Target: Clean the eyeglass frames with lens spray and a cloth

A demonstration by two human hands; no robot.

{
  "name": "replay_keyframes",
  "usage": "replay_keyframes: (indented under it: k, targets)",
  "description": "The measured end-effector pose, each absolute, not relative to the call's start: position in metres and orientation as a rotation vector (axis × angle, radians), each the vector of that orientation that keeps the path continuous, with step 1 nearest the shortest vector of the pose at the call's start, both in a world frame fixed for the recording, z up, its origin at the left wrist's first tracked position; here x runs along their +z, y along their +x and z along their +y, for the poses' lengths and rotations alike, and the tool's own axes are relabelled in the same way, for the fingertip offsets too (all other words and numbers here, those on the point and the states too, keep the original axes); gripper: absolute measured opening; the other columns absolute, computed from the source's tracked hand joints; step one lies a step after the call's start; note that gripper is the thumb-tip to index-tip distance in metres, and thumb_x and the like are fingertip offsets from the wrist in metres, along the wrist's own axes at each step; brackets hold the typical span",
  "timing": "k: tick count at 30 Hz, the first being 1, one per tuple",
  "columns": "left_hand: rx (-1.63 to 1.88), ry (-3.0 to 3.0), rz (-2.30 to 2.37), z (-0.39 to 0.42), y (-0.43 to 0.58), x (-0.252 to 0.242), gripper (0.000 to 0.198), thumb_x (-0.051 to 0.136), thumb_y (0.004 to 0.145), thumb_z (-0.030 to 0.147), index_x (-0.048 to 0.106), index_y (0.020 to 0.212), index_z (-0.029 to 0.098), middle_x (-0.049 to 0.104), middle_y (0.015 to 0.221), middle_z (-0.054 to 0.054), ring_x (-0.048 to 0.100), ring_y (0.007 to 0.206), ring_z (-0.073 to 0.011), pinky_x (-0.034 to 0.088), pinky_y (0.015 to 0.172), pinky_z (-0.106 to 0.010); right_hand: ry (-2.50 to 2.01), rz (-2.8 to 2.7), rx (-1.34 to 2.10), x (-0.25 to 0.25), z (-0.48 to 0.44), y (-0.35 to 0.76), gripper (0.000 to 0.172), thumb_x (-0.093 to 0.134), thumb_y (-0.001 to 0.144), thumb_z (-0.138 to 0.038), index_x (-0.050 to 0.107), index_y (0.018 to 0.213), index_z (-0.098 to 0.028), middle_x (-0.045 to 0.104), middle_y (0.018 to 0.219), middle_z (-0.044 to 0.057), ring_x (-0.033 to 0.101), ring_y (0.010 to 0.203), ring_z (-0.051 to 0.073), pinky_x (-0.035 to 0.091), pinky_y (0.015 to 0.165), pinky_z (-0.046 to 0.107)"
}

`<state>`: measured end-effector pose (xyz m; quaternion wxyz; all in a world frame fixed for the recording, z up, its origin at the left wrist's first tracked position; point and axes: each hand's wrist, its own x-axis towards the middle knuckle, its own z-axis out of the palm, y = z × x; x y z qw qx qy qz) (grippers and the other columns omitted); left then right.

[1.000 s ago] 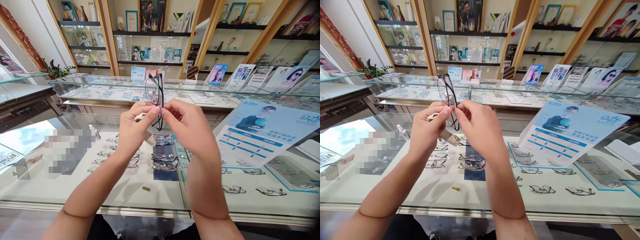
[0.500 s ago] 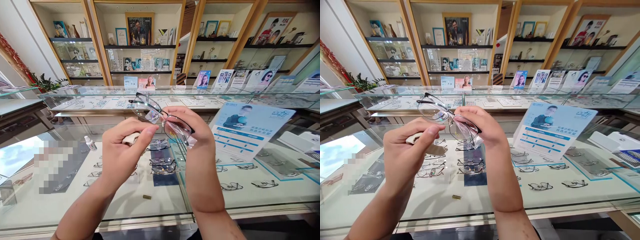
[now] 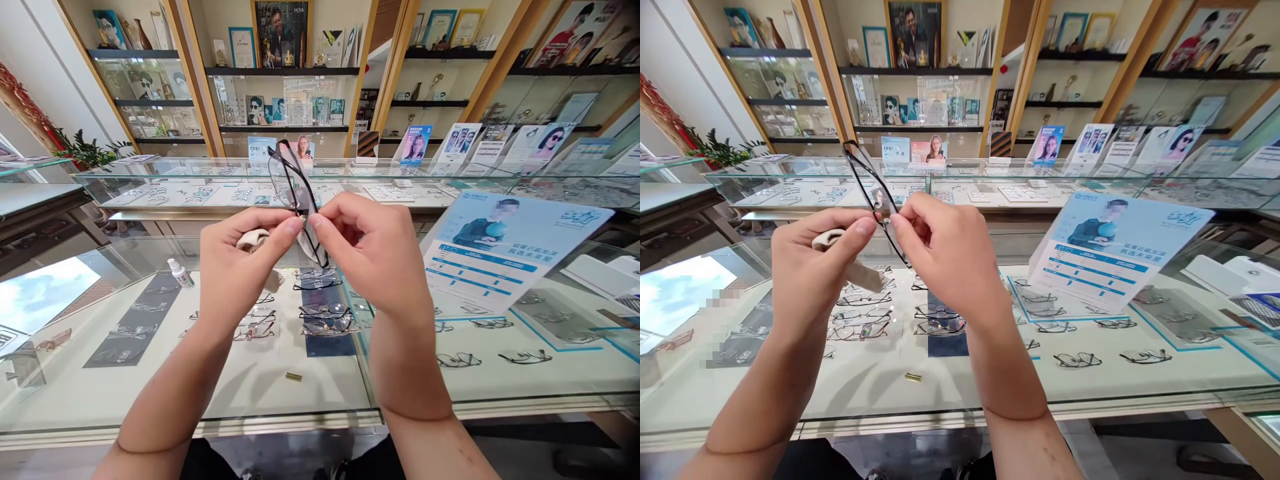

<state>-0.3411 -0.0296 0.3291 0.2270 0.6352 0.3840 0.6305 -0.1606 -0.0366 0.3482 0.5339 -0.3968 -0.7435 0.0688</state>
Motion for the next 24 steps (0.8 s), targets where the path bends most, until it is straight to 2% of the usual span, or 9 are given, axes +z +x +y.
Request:
replay_keyframes:
  k: [4, 8, 10, 13, 15, 17, 20, 24]
  targets:
    - [1.745, 1.776, 1.106, -0.022, -0.339, 0.326, 0.026, 0.088, 0.090, 0.052, 0.086, 0.091, 0.026, 0.078, 0.084, -0.002, 0.065, 0.067, -0.0168, 0.054, 0.054, -0.031, -1.051, -1.831, 0.103, 0.351, -0.037, -0.161, 0.025, 0.069, 0.104, -0.033, 0.063, 0.081, -0.024, 0.054, 0.063, -0.004, 0.045, 0.061, 0.015, 0.030, 0.065, 0.033]
    - [1.678, 1.912, 1.199, -0.001, -0.334, 0.316, 0.024, 0.082, 0.094, 0.047, 0.085, 0.089, 0.024, 0.080, 0.086, -0.003, 0.068, 0.075, -0.0193, 0.054, 0.063, -0.032, -1.123, -1.698, 0.047, 0.353, -0.039, -0.155, 0.032, 0.068, 0.105, -0.035, 0.055, 0.078, -0.026, 0.037, 0.057, -0.007, 0.034, 0.056, 0.014, 0.025, 0.063, 0.035]
    - [1.484, 2.097, 1.226, 0.014, -0.329, 0.305, 0.020, 0.079, 0.096, 0.041, 0.085, 0.090, 0.022, 0.081, 0.087, -0.005, 0.071, 0.080, -0.0222, 0.055, 0.071, -0.034, -1.107, -1.598, -0.006, 0.354, -0.041, -0.152, 0.039, 0.064, 0.109, -0.037, 0.049, 0.074, -0.026, 0.037, 0.058, -0.006, 0.033, 0.056, 0.015, 0.027, 0.063, 0.035]
    - [0.939, 2.451, 1.306, 0.034, -0.314, 0.279, 0.015, 0.071, 0.095, 0.026, 0.086, 0.095, 0.022, 0.084, 0.098, -0.009, 0.077, 0.092, -0.0282, 0.055, 0.081, -0.037, -1.077, -1.617, -0.055, 0.357, -0.046, -0.149, 0.046, 0.061, 0.111, -0.035, 0.046, 0.069, -0.027, 0.040, 0.062, -0.003, 0.037, 0.062, 0.017, 0.030, 0.066, 0.037]
    - [0.550, 2.600, 1.421, 0.044, -0.300, 0.258, 0.020, 0.067, 0.092, 0.019, 0.086, 0.098, 0.023, 0.084, 0.103, -0.013, 0.078, 0.099, -0.0333, 0.053, 0.081, -0.039, -1.079, -1.660, -0.040, 0.359, -0.047, -0.148, 0.047, 0.062, 0.111, -0.035, 0.046, 0.067, -0.027, 0.039, 0.061, -0.002, 0.037, 0.062, 0.019, 0.030, 0.066, 0.037]
    - [0.241, 2.646, 1.524, 0.051, -0.287, 0.238, 0.020, 0.065, 0.090, 0.017, 0.085, 0.093, 0.019, 0.082, 0.098, -0.018, 0.078, 0.097, -0.0369, 0.051, 0.076, -0.040, -1.105, -1.678, -0.023, 0.360, -0.048, -0.147, 0.049, 0.063, 0.110, -0.039, 0.046, 0.066, -0.028, 0.040, 0.060, -0.001, 0.038, 0.062, 0.020, 0.030, 0.064, 0.038]
    - [0.016, 2.678, 1.513, 0.057, -0.274, 0.214, 0.023, 0.060, 0.090, 0.011, 0.082, 0.091, 0.017, 0.081, 0.095, -0.020, 0.078, 0.092, -0.0353, 0.047, 0.072, -0.039, -1.170, -1.665, -0.041, 0.360, -0.046, -0.146, 0.052, 0.065, 0.108, -0.050, 0.046, 0.064, -0.028, 0.042, 0.059, 0.001, 0.045, 0.064, 0.022, 0.032, 0.062, 0.039]
    - [0.042, 2.586, 1.457, 0.056, -0.268, 0.196, 0.024, 0.057, 0.087, 0.004, 0.078, 0.082, 0.013, 0.078, 0.089, -0.021, 0.075, 0.090, -0.0351, 0.046, 0.074, -0.040, -1.178, -1.704, -0.004, 0.360, -0.045, -0.146, 0.054, 0.065, 0.106, -0.053, 0.047, 0.062, -0.028, 0.039, 0.057, 0.002, 0.045, 0.065, 0.023, 0.032, 0.059, 0.039]
